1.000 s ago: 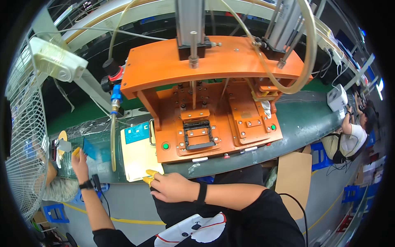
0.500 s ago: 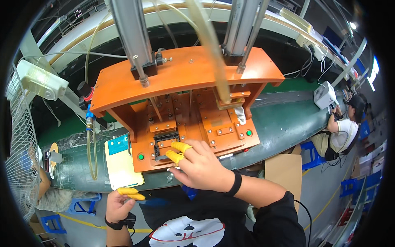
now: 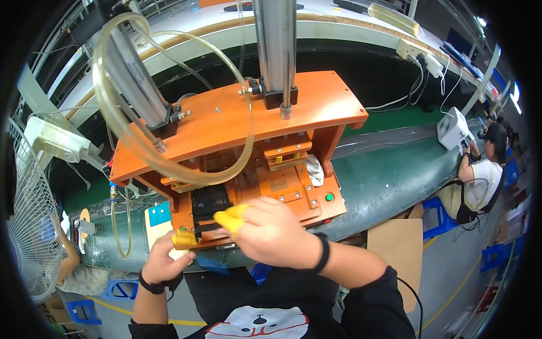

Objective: Operating a pneumatic heat-pressing or stamping machine to process plastic components.

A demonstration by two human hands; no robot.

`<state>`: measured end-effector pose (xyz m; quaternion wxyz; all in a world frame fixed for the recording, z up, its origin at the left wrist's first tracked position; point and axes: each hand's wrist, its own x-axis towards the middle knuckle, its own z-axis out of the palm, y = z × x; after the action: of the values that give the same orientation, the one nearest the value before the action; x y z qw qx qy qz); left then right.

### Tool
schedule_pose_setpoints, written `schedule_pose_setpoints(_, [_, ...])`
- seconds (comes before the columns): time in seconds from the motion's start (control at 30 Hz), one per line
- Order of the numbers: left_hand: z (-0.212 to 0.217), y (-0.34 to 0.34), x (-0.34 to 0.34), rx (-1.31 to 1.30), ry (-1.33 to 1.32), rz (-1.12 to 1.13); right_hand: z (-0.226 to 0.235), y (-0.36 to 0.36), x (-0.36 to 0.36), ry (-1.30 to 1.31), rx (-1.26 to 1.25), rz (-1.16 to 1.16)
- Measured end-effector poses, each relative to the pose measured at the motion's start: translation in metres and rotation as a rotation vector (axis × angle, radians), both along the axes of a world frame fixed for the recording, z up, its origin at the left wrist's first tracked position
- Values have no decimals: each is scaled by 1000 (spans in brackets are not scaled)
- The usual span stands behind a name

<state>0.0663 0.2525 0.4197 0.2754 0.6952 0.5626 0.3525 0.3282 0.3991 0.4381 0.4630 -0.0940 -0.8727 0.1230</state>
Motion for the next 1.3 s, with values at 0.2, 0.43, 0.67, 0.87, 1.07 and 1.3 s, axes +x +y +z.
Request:
schedule_pose_setpoints(0.2, [-1,75,-13,8,327,225,-22,-11,138,557,-754,-200])
schedule_pose_setpoints(0.43, [-71,124,-102,-202,266,146,-104,21,251,1275,-1223,-98])
schedule_pose_setpoints(0.67, [-57,159,-93,-266,226,150,-228,165,295,1414,-1241,-478])
schedule_pose_setpoints(0.87, [-48,159,-64,-307,202,180,-249,307,228,1302,-1409,-472])
schedule_pose_setpoints(1.07, [-22,190,-44,-339,172,212,-192,319,161,384,-1487,-603])
schedule_pose_setpoints(1.3, [-16,164,-51,-355,82,201,-212,233,189,89,-993,-671])
